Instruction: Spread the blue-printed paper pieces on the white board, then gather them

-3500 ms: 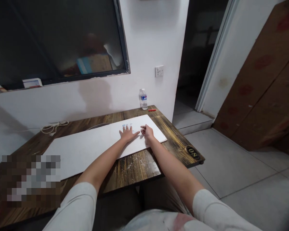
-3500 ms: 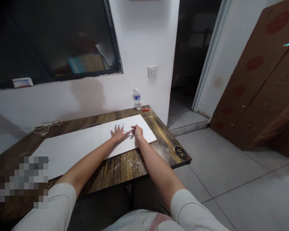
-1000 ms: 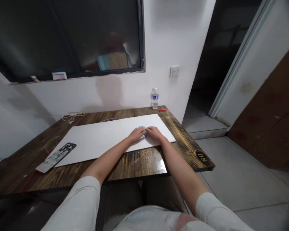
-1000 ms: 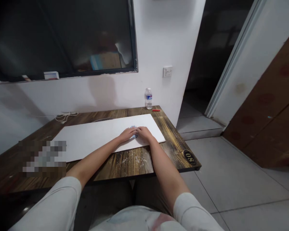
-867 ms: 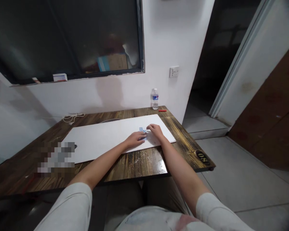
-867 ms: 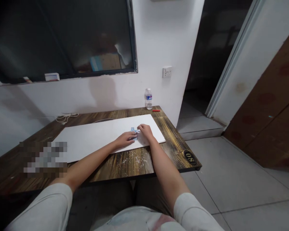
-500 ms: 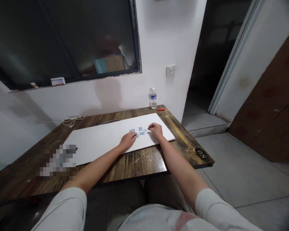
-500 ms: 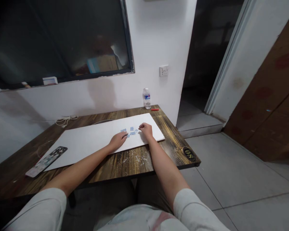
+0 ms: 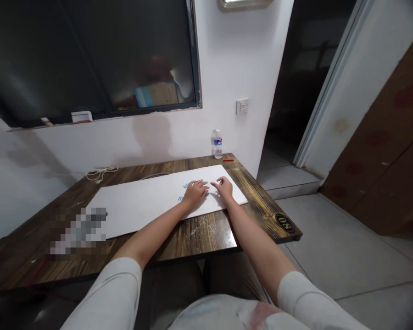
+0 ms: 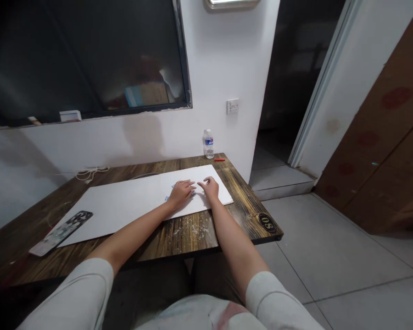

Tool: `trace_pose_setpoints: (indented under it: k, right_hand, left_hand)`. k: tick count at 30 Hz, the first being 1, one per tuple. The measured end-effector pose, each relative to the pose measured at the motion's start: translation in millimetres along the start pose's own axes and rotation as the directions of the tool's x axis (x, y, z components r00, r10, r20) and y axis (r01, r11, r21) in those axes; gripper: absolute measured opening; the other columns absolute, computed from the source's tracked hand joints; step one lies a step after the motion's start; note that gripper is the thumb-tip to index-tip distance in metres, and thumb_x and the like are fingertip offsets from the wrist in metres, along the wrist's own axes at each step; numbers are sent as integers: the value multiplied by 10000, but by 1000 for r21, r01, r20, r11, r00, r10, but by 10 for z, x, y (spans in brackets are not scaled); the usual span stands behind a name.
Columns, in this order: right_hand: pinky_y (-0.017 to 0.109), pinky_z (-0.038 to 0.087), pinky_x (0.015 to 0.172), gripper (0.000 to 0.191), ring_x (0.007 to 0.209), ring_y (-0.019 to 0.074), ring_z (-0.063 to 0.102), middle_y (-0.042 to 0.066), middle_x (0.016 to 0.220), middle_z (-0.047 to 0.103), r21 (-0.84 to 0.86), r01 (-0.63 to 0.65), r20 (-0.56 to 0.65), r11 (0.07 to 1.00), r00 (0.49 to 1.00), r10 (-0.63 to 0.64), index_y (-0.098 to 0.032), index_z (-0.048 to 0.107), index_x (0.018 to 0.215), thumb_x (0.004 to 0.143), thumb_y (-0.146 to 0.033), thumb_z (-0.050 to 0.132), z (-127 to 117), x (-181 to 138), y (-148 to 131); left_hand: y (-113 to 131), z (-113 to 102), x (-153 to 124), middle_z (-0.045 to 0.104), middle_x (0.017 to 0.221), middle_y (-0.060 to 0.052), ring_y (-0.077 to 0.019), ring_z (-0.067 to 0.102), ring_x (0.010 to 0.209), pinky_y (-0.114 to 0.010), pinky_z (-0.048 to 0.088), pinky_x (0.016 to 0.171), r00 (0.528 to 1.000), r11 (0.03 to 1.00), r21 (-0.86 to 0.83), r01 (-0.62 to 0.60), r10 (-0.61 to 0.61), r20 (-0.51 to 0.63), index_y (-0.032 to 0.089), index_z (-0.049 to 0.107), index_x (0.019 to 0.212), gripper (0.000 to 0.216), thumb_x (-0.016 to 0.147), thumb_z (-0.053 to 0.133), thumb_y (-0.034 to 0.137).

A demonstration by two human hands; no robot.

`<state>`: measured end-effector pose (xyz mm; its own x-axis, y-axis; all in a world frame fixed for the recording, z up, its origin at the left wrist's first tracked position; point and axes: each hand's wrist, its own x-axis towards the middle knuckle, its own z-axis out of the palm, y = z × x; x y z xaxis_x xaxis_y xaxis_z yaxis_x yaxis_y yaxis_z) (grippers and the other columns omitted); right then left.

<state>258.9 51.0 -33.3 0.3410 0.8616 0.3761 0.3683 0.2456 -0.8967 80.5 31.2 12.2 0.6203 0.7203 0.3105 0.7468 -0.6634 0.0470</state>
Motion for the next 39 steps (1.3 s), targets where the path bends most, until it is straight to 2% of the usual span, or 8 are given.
trace_pose_setpoints:
  k: [4, 12, 18, 21, 25, 31, 35, 39]
  right_hand:
    - [282, 428, 681, 340, 686, 187, 592, 16, 694, 646, 0, 41, 24, 999, 999, -41, -192, 647, 796, 755, -525, 593, -10, -28, -43]
    - [273, 419, 638, 458, 593, 165, 551, 3, 531, 590, -39, 54, 35, 998, 998, -53, -222, 490, 507, 775, -584, 566, -90, -156, -226]
    - [312, 499, 728, 384, 701, 194, 659, 55, 730, 707, 236, 63, 134, 970, 986, -97, -194, 667, 853, 889, -504, 444, 45, -446, -707]
    - [331, 438, 986, 447, 1194, 193, 576, 92, 1314, 611, 233, 367, 195, 900, 890, -413, -222, 611, 1243, 953, -426, 338, 169, -714, -1014]
    - [466, 138, 1182, 511, 1477, 231, 191, 33, 1565, 331, -34, 654, 434, 756, 691, -578, -277, 410, 1466, 988, -417, 295, 163, -938, -1169]
    - [572, 52, 1160, 541, 1493, 282, 36, 39, 1611, 212, -371, 584, 412, 722, 800, -436, -289, 313, 1510, 989, -435, 310, -199, -678, -815]
    - [529, 215, 1117, 461, 1413, 319, 227, 97, 1519, 379, -414, 377, 154, 829, 926, -344, -242, 522, 1372, 962, -408, 390, -428, -538, -558]
    - [455, 310, 1047, 366, 1234, 287, 408, 111, 1308, 566, -340, 349, 18, 873, 931, -366, -212, 643, 1198, 945, -365, 429, -568, -593, -416]
  left_hand:
    - [-116, -212, -207, 682, 1139, -108, -232, 609, 1091, -367, 449, 933, 999, 997, -52, 54, -54, 4, 202, 657, 1133, 324, 978, 382, 275]
    - [-181, -581, -824, 690, 740, -86, -245, 650, 772, -309, 393, 660, 955, 954, 124, 273, -284, 81, 213, 671, 711, 527, 959, 334, 532]
    - [-6, -637, -831, 683, 907, -84, -238, 610, 945, -347, 448, 801, 886, 873, -269, 407, -449, -115, 208, 661, 732, 601, 945, 225, 562]
    - [178, -591, -594, 641, 1199, -80, -210, 607, 1044, -361, 480, 865, 815, 595, -667, 449, -578, 32, 227, 603, 1168, 707, 969, -12, 514]
    - [467, -621, -427, 612, 1271, -87, -233, 595, 1162, -415, 441, 973, 913, 366, -879, 305, -374, 162, 221, 433, 1396, 758, 962, -99, 543]
    - [837, -1085, -680, 614, 1313, -76, -252, 552, 1227, -467, 448, 992, 940, 194, -946, 260, -273, 202, 234, 437, 1416, 759, 954, -75, 549]
    - [1065, -1544, -860, 603, 1332, -65, -264, 591, 1176, -428, 483, 950, 968, 52, -998, -28, -246, -40, 243, 616, 1197, 514, 950, 293, 557]
    - [1273, -2070, -1004, 680, 1140, -35, -225, 631, 1108, -361, 501, 905, 885, 175, -938, -298, -318, -340, 234, 680, 947, 238, 882, 566, 433]
